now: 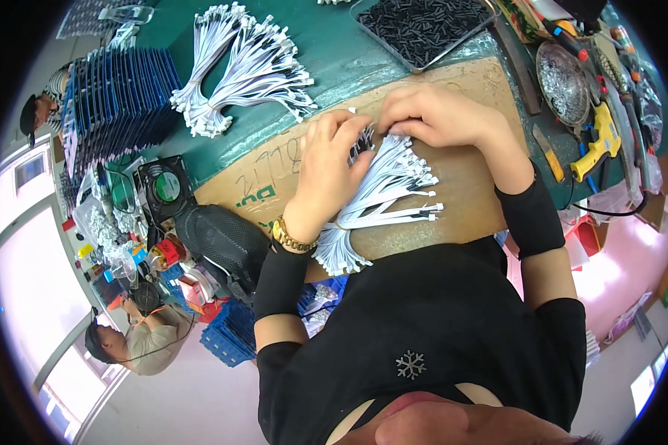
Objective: The person preps and organizes bundles of white wires with connectors by hand at a factory workbench, securing them with rubber bands and placing them into plastic trays.
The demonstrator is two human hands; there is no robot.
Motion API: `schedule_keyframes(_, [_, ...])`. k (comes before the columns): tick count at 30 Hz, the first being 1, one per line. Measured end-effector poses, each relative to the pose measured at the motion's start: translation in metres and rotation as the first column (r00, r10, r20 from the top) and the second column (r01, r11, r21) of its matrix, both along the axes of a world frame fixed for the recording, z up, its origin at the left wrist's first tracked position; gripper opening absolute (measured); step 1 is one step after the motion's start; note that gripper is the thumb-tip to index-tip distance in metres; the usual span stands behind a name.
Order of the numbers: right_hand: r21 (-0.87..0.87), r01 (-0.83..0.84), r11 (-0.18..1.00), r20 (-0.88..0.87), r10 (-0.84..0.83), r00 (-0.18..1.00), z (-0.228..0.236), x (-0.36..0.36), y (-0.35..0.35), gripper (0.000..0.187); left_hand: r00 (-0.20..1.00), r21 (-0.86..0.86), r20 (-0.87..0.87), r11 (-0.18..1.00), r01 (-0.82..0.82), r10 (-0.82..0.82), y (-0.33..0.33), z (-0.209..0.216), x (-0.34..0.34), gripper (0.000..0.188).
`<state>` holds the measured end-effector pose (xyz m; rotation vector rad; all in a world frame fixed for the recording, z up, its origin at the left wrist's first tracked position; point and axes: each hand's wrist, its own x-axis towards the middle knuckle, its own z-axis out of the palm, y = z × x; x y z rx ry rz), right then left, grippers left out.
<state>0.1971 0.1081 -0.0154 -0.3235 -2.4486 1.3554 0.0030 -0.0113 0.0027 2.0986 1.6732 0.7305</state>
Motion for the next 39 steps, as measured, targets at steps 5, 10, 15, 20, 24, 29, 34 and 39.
schedule_keyframes(5, [-0.067, 0.025, 0.997, -0.024, -0.027, 0.999, -0.006, 0.001, 0.004, 0.014, 0.993, 0.116, -0.113, 0.993, 0.04, -0.026, -0.003, 0.001, 0.008, 0.041])
schedule_keyframes(10, [-0.173, 0.05, 0.984, 0.009, -0.049, 0.999, -0.013, 0.001, 0.005, 0.018, 0.964, 0.295, -0.228, 0.934, 0.2, -0.135, 0.001, -0.001, 0.012, 0.031])
schedule_keyframes(15, [-0.198, 0.101, 0.975, -0.047, -0.112, 0.993, -0.017, 0.0, 0.001, 0.018, 0.965, 0.256, -0.227, 0.948, 0.189, -0.131, -0.003, -0.003, 0.015, 0.014])
schedule_keyframes(20, [-0.116, 0.155, 0.981, -0.068, -0.164, 0.984, -0.02, -0.001, 0.002, 0.017, 0.941, 0.209, -0.331, 0.966, 0.152, -0.077, -0.002, 0.011, 0.023, 0.013])
schedule_keyframes(24, [-0.165, 0.198, 0.966, -0.048, -0.209, 0.977, -0.015, -0.002, 0.002, 0.019, 0.927, 0.09, -0.366, 0.989, 0.118, -0.077, -0.002, 0.017, 0.025, 0.017])
schedule_keyframes(29, [0.029, 0.471, 0.882, -0.274, -0.446, 0.852, 0.022, 0.0, 0.01, 0.015, 0.968, 0.148, -0.248, 0.989, 0.001, 0.037, -0.008, 0.006, 0.019, 0.011])
schedule_keyframes(34, [0.435, 0.626, 0.647, -0.089, -0.661, 0.745, 0.024, -0.001, 0.064, 0.02, 0.998, 0.283, 0.021, 0.957, -0.064, 0.06, -0.014, -0.009, 0.004, 0.011])
schedule_keyframes(39, [0.499, 0.415, 0.761, 0.315, -0.605, 0.731, 0.02, -0.004, 0.076, 0.022, 0.983, 0.322, 0.18, 0.943, -0.082, 0.024, -0.014, -0.006, -0.003, 0.015])
